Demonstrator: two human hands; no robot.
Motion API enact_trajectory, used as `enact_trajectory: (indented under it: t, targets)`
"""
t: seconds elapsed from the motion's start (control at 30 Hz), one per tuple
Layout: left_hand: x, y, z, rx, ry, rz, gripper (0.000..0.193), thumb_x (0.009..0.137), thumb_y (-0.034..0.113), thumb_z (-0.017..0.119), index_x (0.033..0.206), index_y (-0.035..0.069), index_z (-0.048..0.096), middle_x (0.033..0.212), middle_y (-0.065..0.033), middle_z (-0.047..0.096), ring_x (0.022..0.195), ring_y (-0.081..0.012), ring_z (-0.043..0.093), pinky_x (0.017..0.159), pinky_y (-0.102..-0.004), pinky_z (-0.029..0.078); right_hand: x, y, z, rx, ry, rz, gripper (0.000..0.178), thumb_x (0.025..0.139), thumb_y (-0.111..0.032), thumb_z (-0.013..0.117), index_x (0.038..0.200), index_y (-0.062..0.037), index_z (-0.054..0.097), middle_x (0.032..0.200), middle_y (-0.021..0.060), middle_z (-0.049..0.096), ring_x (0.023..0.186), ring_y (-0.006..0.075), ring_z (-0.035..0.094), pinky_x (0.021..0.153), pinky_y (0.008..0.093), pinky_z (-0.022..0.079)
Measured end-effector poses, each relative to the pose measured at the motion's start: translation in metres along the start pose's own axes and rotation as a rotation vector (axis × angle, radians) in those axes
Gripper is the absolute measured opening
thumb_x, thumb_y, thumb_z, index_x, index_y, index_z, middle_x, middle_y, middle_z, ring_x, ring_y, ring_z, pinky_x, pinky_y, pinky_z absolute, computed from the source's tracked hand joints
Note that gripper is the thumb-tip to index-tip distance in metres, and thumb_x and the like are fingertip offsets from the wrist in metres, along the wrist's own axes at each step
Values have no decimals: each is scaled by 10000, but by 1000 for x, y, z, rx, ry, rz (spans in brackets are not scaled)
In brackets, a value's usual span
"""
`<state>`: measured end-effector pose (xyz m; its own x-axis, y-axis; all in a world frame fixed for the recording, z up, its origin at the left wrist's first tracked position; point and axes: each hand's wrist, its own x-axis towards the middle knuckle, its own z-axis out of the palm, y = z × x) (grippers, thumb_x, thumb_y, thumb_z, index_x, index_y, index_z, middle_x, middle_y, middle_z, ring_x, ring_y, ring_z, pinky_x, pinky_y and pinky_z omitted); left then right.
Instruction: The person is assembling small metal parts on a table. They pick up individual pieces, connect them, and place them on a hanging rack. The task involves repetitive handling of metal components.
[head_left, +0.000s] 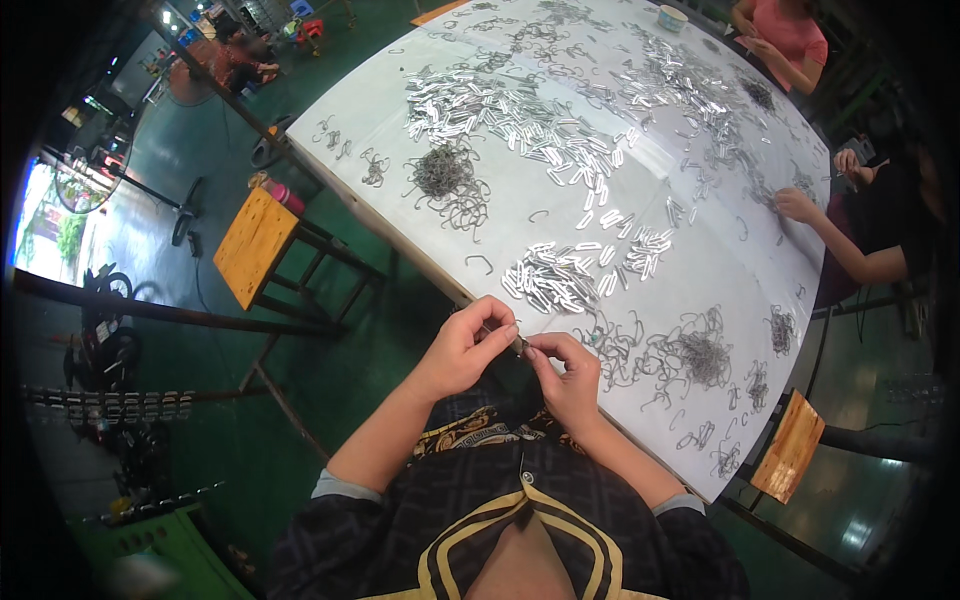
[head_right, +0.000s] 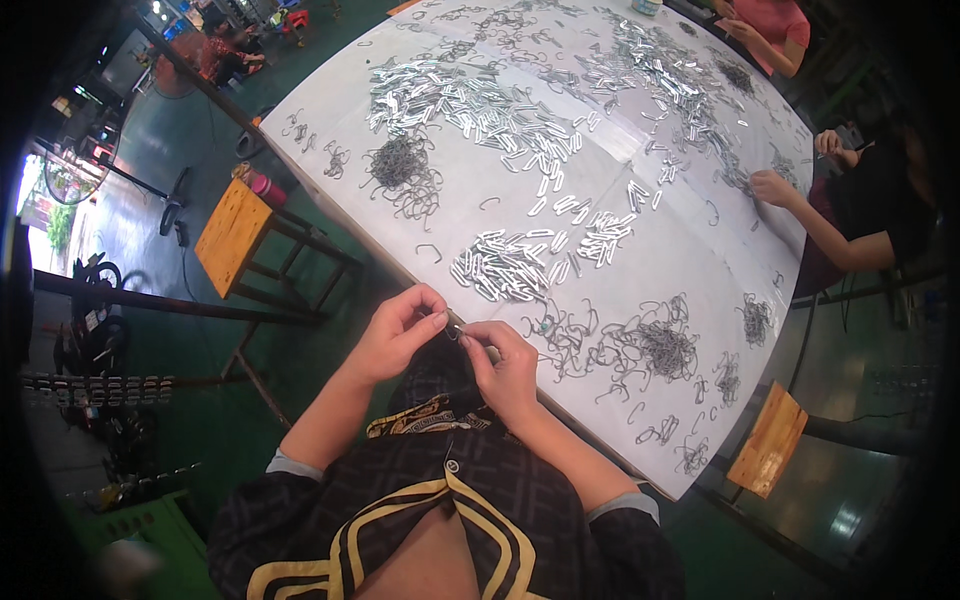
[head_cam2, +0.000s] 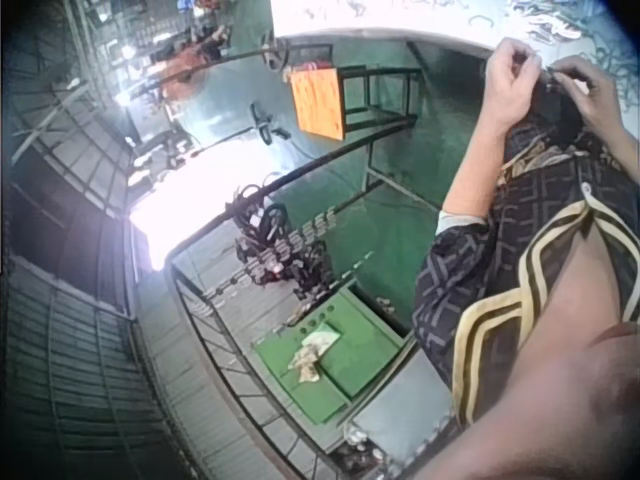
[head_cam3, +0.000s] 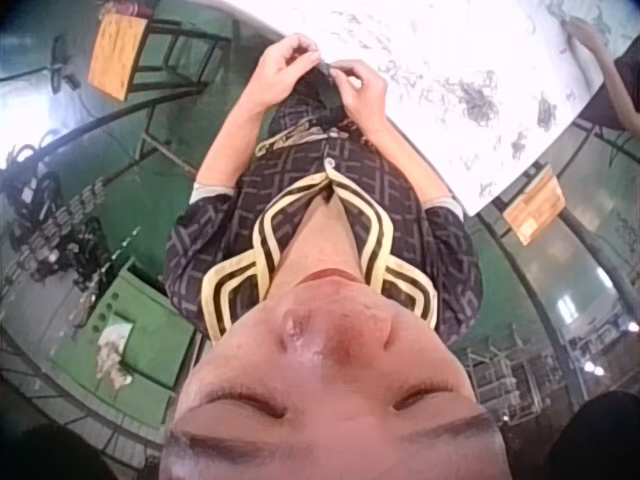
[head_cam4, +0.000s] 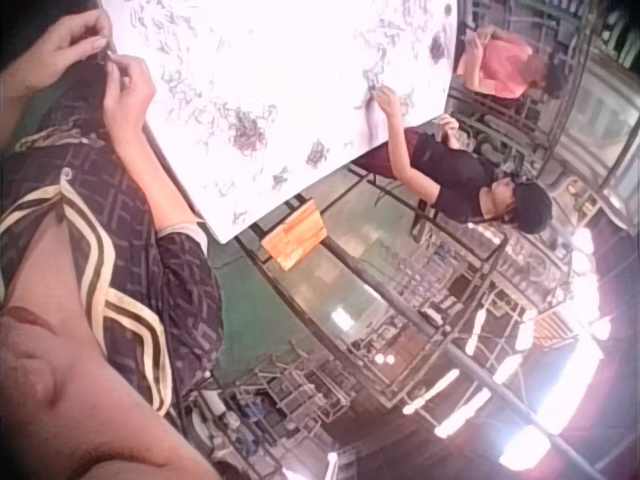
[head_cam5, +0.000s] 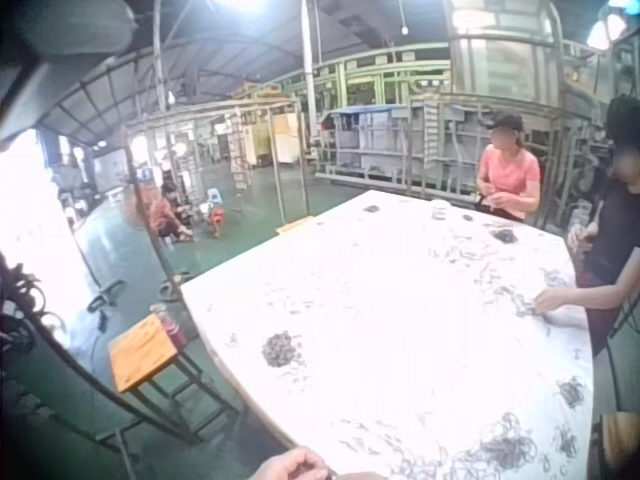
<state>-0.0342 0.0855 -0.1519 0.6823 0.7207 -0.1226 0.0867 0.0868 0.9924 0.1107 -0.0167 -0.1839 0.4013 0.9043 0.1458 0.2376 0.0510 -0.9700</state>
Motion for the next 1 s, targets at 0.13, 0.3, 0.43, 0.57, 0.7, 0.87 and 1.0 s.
enact_trajectory:
  t: [0.13,0.3,0.43,0.57,0.7,0.87,1.0]
  targets:
    - [-6,-12,5,25,98,54,108,913,103,600,950,12,557,795,26,541,668,-23,457,592,-196,388,-2,-4,2,-7,-9,-4,88,814,7,672,901,9,676,851,117,685,740,204,665,679,289,512]
    - [-12,-13,11,49,130,66,76,956,88,537,985,18,527,891,1,569,823,-49,517,730,-207,430,-4,-4,4,1,-35,-29,102,801,17,683,902,3,677,854,120,683,752,211,665,684,293,512]
    - [-20,-18,16,56,138,139,67,978,63,473,1015,13,497,949,-57,618,852,-86,553,783,-244,455,-5,-5,3,-38,-63,-81,112,792,22,690,901,0,677,852,120,679,764,235,664,687,296,511]
    - [-26,-19,15,151,147,176,77,985,54,443,1024,7,491,982,-97,642,877,-105,571,807,-258,458,11,14,-15,-286,119,-257,84,801,-20,682,884,-13,670,847,108,672,759,247,645,695,335,496]
    - [-31,-20,12,250,186,218,84,980,52,450,1027,2,499,967,-93,649,867,-111,583,793,-252,457,55,58,-65,-552,339,-53,82,817,-89,676,866,-24,664,810,97,615,747,259,582,689,367,458]
    - [-34,-23,14,216,215,216,80,970,45,465,1016,10,521,951,-75,648,753,-89,541,736,-239,446,79,95,-89,-778,320,-31,93,805,-89,689,870,-31,660,776,98,576,778,275,555,722,384,447]
    - [-34,-21,14,234,242,280,75,964,41,473,1005,19,531,933,-58,644,689,-71,503,686,-225,435,83,99,-91,-736,289,16,90,796,-74,695,858,-31,647,781,103,580,776,286,565,719,388,457]
